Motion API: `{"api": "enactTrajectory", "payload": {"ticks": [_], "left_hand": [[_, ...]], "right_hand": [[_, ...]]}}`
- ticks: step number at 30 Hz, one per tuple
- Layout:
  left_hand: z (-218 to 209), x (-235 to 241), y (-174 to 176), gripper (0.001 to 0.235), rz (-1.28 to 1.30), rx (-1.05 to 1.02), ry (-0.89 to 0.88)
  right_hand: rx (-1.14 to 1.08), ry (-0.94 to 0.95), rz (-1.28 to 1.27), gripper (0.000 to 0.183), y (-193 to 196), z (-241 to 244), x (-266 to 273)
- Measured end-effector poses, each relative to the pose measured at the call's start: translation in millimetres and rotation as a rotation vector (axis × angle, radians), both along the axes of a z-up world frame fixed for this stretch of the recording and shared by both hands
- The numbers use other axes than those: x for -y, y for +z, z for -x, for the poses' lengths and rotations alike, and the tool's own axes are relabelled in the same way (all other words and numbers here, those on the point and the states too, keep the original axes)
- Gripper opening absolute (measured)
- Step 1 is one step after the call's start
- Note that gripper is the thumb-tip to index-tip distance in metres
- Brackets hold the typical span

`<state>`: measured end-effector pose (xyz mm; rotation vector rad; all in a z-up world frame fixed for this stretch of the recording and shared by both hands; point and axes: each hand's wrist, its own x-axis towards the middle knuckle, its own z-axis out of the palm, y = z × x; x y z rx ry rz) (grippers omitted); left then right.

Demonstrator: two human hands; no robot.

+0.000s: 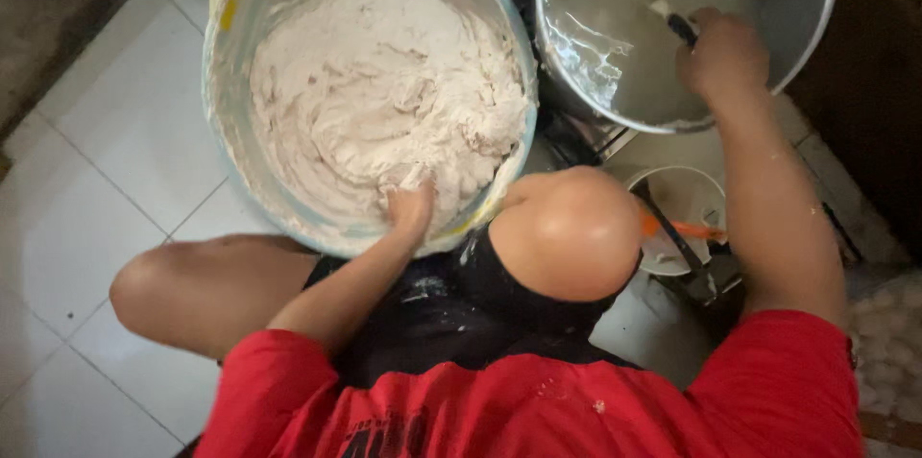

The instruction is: The person scoops dough from a large basin using a spoon and drops it into a pot of water. The person repeats this process continuously, forming small dough balls that accumulate in the pot.

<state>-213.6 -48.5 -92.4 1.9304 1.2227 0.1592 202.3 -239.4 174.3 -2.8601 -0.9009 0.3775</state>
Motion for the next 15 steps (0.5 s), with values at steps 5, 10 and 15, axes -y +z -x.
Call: {"api": "enactTrajectory", "payload": {"ticks": [5,10,15], "left_hand": [[-59.1,-9.0,34.9,0.054,-0.093,0.148,-0.218],[-131.0,-31.6,109.9,0.079,-0.22,0.134,-0.467],[-155.5,-9.4,165.9,0.077,-0.214,-0.193,-0.618]], "right_hand": [[-0.046,-0.095,0.066,0.048,-10.9,-14.7,-13.0],[-0.002,-0.081,-0.024,0.04,9.4,2.5,-2.8],[0.078,-0.064,-0.031,0.041,44.5,40.3,18.1]]}}
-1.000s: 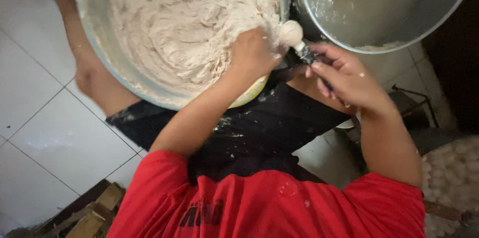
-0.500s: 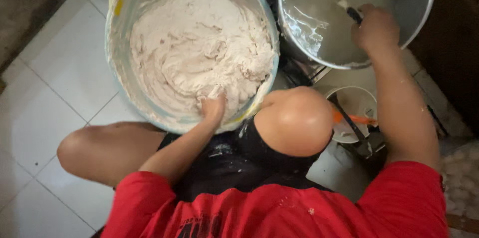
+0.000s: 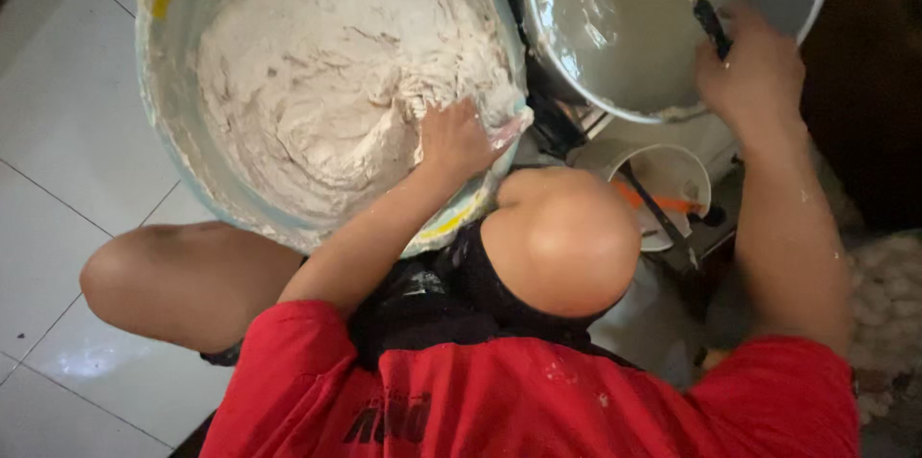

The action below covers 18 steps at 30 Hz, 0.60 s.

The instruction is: The person scoops dough from a large basin using a spoon and drops it into a pot of water. The person repeats this process continuously, forming small dough balls that accumulate in the pot.

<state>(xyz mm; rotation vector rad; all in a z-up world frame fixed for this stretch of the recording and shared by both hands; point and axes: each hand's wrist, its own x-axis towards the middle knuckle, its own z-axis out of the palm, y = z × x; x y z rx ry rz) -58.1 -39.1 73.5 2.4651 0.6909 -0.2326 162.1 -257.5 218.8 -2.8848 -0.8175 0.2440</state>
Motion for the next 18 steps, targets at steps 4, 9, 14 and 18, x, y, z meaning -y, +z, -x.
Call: {"api": "enactTrajectory", "payload": {"ticks": [4,9,14,18], "left_hand": [[-18.0,-21.5,-9.3,0.073,-0.018,0.102,0.061],[-45.3,-47.5,-37.1,0.058,0.041,0.51,0.124],[-52.2,-31.0,-36.8,0.044,0.229,0.481,0.261],[-55.5,-23.1,-15.5,0.02,0.315,0.84,0.098]], "right_hand": [[0.051,0.026,0.099,0.035,-2.0,1.8,0.2],[0.075,0.093,0.141,0.029,3.8,4.7,-19.6],[-0.333,-0.088,-0.24,0.025,4.4,16.3,-39.6],[-0.863,-0.184,-0.267,0.028,5.2,38.4,-53.2]]}}
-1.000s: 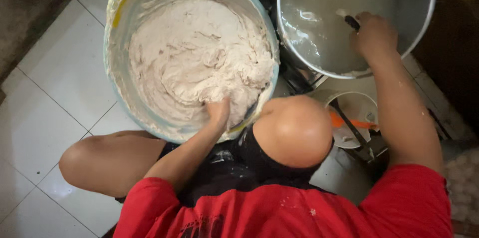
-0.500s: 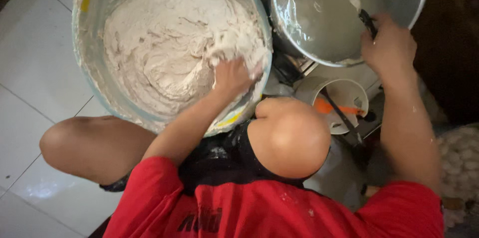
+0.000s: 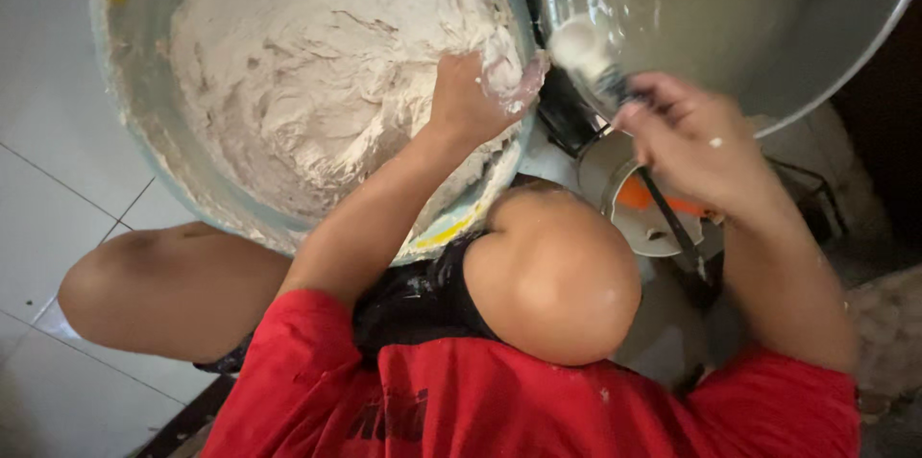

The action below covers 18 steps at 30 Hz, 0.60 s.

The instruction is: The person scoops dough from a large basin using a spoon and drops it into a pot of water. The person repeats this process continuously, forming small dough balls that accumulate in the pot.

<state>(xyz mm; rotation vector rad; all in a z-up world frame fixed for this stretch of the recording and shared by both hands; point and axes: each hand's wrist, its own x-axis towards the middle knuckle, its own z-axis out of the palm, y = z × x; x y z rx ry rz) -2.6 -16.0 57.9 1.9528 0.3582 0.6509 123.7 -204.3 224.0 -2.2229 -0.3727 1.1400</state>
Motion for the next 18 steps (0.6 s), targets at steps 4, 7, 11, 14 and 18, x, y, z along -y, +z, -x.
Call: {"api": "enactTrajectory", "payload": {"ticks": [4,7,11,14,18], "left_hand": [[-0.6,-0.9,10.1,0.028,0.02,-0.038,0.035],[0.4,2.4,6.7,0.022,0.034,-0.13,-0.031],[-5.9,4.6,6.5,0.028,-0.098,-0.366,-0.002],[-5.4,2.8,15.1,0.039,-0.205,-0.4,0.08],[3.1,1.6,17.2,0.05,-0.195,-0.474,0.119]], "right_hand": [[0.219,0.226,-0.024,0.037,0.9,14.2,-12.6],[0.367,0.326,-0.213,0.043,-4.9,25.1,-13.9],[0.159,0.286,-0.272,0.041,-16.8,26.3,-9.9],[-0.217,0.014,-0.128,0.043,-18.6,16.7,-1.7],[0.095,0.054,0.035,0.044,-15.3,2.6,23.1]]}}
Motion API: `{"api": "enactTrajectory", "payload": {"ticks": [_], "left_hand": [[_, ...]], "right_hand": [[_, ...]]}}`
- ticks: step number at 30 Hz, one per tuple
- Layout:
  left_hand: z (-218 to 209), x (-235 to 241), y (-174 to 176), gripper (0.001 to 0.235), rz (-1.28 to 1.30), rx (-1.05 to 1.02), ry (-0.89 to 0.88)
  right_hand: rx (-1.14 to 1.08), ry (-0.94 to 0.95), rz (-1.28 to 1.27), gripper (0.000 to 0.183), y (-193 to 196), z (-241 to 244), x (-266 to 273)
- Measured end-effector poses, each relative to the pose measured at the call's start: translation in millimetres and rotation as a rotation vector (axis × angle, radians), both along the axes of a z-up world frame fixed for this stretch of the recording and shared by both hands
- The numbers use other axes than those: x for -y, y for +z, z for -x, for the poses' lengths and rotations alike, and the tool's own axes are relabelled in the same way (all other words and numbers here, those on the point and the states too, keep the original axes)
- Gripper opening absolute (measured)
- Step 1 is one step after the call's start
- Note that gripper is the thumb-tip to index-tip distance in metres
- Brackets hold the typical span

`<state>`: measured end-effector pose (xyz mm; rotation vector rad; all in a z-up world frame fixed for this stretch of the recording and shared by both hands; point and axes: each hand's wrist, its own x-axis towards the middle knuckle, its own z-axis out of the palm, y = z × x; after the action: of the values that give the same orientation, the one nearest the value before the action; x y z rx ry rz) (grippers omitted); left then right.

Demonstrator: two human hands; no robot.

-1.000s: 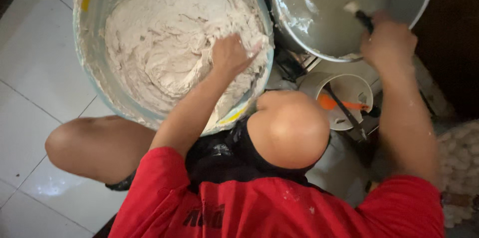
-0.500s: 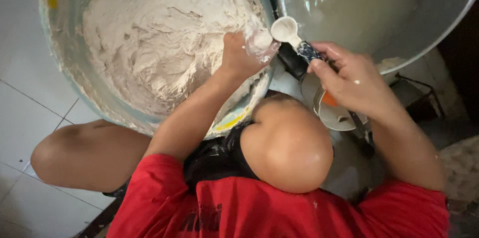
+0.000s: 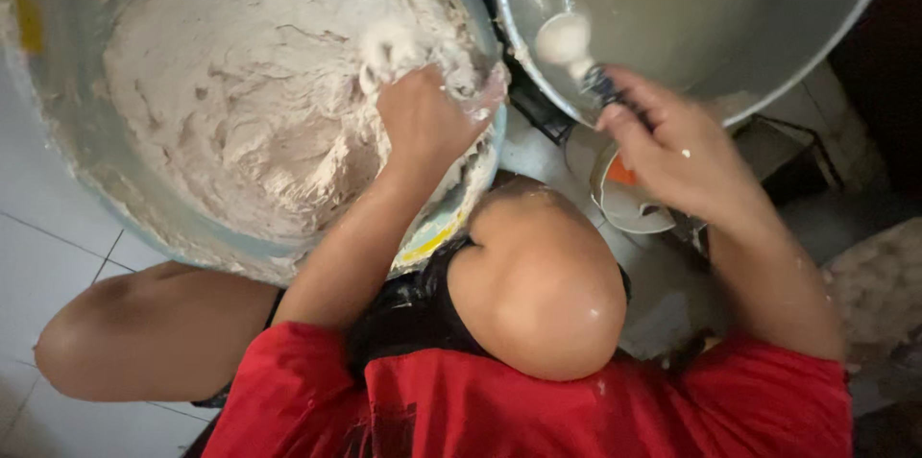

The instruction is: The person scoops dough from a large basin using a spoon and drops it into a pot of water. The person repeats this process continuously, forming small dough balls that accumulate in the pot.

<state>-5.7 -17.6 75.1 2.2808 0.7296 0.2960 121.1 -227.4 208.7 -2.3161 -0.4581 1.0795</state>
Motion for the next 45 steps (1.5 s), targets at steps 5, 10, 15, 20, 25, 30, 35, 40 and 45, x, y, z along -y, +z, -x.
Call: {"api": "enactTrajectory", "payload": {"ticks": [5,10,15,20,25,30,35,40,45], "left_hand": [[-0.2,0.6,-15.4,0.046,0.075,0.152,0.001],[2.2,9.4,-12.2,0.023,0.278,0.336,-0.006],[0.9,14.0,-7.5,0.025,0.296,0.386,-0.115],[-3.7,16.3,-4.9,0.03,0.262,0.13,-0.122],[-5.0,10.1,-1.9,0.042,0.024,0.004,-0.068],[-0.1,8.1,-5.2,0.053,0.068,0.078,-0.03],[3.7,10.5,-10.9,0.03,0.26,0.248,-0.036],[5.6,17.4,-15.7,0.024,0.29,0.262,-0.064],[6.4,18.5,-17.1,0.025,0.315,0.281,-0.107]], "right_hand": [[0.468,0.22,0.102,0.041,2.0,-18.0,20.2],[0.141,-0.065,-0.032,0.034,-1.0,-6.8,12.0],[0.199,0.217,-0.145,0.043,-3.8,23.2,-13.3],[0.017,0.233,-0.231,0.043,-6.1,25.2,-25.5],[-0.235,-0.104,0.014,0.047,-4.9,11.2,-0.1],[0.362,0.209,0.063,0.043,-0.4,-12.0,29.0],[0.608,0.288,0.009,0.029,1.7,-19.7,22.1],[0.1,0.066,0.076,0.045,2.3,11.5,-2.2],[0.243,0.34,-0.315,0.045,-5.1,28.2,-24.2]]}}
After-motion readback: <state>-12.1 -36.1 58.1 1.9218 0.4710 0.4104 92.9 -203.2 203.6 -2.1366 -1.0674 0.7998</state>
